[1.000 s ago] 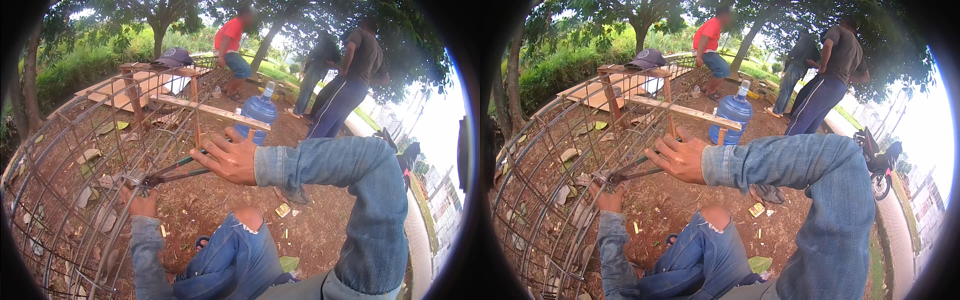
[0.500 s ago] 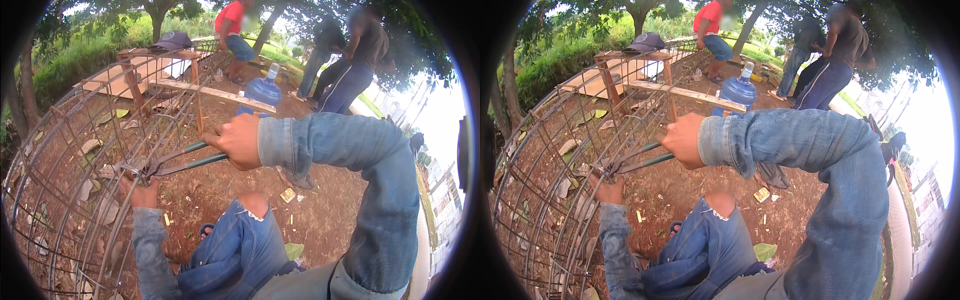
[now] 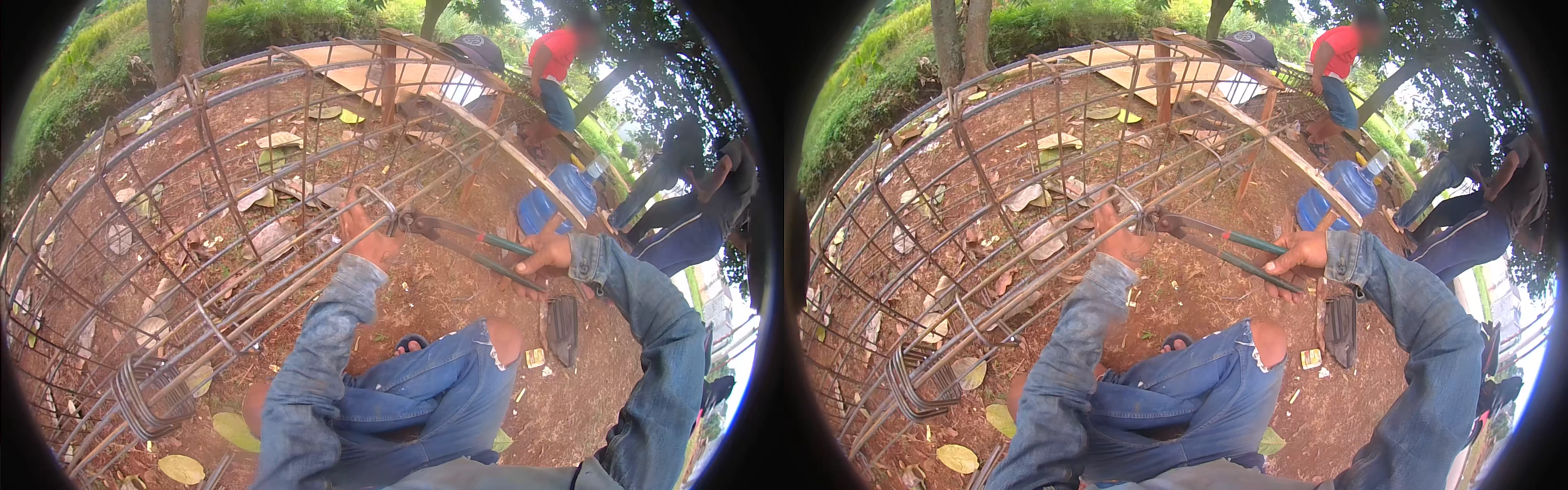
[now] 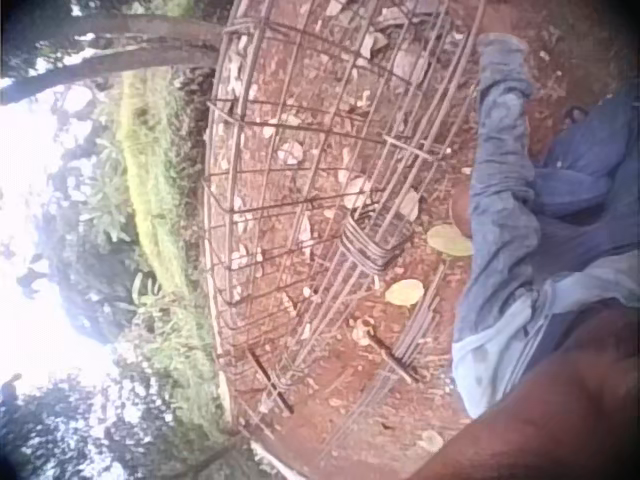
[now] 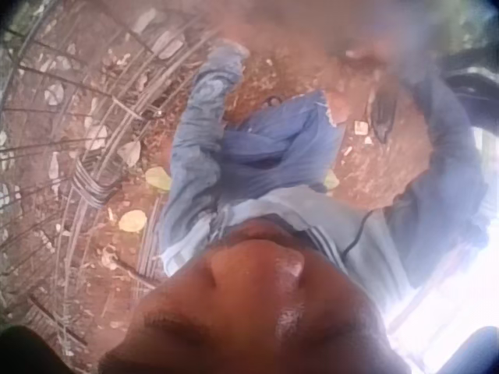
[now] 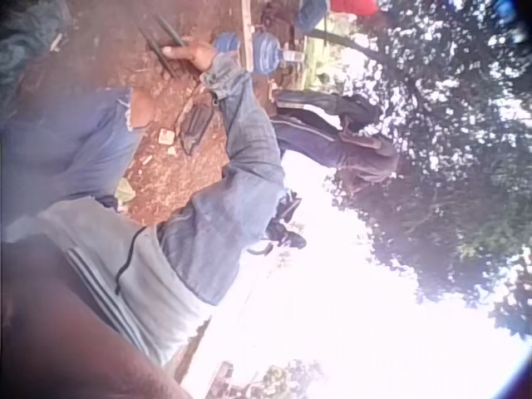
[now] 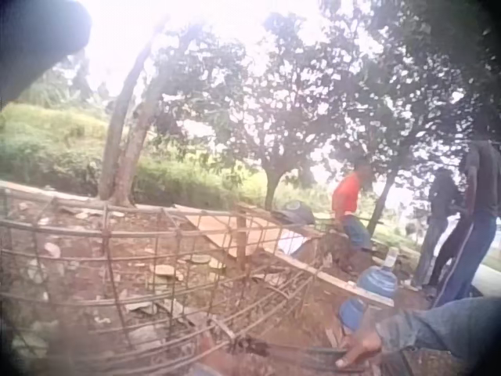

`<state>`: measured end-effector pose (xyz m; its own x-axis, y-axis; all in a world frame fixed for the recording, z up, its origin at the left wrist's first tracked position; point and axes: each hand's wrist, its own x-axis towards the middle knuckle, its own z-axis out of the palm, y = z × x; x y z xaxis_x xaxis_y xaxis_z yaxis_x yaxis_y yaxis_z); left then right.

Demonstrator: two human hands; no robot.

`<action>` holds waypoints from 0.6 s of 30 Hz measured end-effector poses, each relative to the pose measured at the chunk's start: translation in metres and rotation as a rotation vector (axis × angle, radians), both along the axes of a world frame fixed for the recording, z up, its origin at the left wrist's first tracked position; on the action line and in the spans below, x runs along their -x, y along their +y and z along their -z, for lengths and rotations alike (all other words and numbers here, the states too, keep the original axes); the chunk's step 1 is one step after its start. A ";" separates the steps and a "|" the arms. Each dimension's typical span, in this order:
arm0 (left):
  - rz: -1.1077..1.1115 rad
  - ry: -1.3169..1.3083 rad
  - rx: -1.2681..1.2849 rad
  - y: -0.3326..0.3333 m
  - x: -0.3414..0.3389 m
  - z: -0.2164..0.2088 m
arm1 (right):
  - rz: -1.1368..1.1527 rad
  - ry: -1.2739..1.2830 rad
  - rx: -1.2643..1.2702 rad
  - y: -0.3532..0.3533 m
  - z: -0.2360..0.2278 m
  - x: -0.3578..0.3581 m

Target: The person is assembling a metal structure by tying metal rods together using wire and pliers. They repeatedly bend wire, wrap it around rod intersections, and twist it to secure the connections.

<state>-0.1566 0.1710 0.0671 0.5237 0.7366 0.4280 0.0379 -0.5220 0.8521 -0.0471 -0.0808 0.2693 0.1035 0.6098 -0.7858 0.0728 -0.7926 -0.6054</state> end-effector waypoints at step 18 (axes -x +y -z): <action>0.092 -0.110 0.021 0.000 0.010 -0.005 | 0.071 0.376 -0.104 -0.011 0.031 0.012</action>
